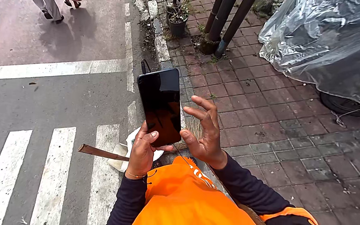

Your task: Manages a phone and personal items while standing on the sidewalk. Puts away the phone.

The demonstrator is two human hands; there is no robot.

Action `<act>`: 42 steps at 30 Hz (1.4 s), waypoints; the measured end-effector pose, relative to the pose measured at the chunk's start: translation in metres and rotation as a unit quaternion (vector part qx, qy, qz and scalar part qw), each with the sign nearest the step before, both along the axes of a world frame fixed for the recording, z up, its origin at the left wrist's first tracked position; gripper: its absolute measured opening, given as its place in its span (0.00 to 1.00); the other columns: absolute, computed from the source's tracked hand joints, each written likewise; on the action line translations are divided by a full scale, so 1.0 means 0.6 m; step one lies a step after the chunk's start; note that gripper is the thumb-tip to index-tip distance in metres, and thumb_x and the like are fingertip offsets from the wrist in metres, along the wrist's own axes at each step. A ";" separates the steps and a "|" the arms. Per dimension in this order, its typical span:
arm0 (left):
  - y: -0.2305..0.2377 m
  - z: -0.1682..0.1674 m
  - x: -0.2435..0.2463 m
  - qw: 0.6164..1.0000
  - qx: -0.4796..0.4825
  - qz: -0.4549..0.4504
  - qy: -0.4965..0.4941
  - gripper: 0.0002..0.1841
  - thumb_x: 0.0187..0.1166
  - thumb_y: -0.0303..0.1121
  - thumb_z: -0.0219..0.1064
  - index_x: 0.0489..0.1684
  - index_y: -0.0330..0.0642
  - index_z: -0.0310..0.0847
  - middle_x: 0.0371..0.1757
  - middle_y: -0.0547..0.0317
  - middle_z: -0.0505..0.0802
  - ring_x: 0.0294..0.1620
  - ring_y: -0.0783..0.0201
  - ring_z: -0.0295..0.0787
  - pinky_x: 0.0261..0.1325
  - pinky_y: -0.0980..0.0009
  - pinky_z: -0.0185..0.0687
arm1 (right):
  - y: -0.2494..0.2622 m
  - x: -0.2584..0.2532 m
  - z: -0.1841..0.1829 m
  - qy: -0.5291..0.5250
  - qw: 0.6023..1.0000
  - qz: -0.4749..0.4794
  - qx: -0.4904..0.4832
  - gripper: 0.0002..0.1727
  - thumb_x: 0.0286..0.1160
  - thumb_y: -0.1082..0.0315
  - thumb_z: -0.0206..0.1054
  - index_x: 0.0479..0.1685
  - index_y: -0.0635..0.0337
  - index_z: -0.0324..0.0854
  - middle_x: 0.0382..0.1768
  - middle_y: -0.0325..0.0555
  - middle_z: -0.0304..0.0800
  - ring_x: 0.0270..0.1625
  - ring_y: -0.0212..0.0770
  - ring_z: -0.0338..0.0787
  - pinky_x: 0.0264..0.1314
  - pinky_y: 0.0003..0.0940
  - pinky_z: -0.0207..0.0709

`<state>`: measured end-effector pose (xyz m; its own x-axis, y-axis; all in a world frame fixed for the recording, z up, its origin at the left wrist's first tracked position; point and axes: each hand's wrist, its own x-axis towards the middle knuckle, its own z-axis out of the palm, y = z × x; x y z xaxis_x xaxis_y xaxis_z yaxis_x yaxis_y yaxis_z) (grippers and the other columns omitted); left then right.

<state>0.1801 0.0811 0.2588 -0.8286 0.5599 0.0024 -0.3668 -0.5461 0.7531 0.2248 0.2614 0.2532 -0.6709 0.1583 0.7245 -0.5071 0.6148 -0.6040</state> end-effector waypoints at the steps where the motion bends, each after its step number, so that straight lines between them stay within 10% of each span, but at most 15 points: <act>1: -0.001 0.000 -0.001 1.000 0.002 0.001 0.000 0.16 0.80 0.33 0.56 0.63 0.53 0.78 0.51 0.58 0.96 0.45 0.61 0.97 0.41 0.63 0.96 | -0.001 0.000 0.000 -0.003 1.000 0.002 0.002 0.22 0.80 0.52 0.65 0.67 0.53 0.80 0.75 0.53 0.71 0.81 0.40 0.68 0.80 0.32 0.66; 42: -0.002 -0.007 -0.013 0.999 0.018 0.035 -0.008 0.15 0.82 0.35 0.55 0.63 0.57 0.78 0.53 0.59 0.95 0.46 0.61 0.97 0.41 0.62 0.96 | -0.004 -0.017 0.000 -0.009 1.000 0.024 -0.005 0.14 0.79 0.57 0.65 0.55 0.53 0.86 0.74 0.54 0.72 0.81 0.41 0.69 0.78 0.33 0.70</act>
<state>0.1722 0.0799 0.2545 -0.8660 0.4999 0.0088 -0.3379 -0.5981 0.7267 0.2146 0.2589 0.2534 -0.6903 0.1327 0.7112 -0.5253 0.5840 -0.6189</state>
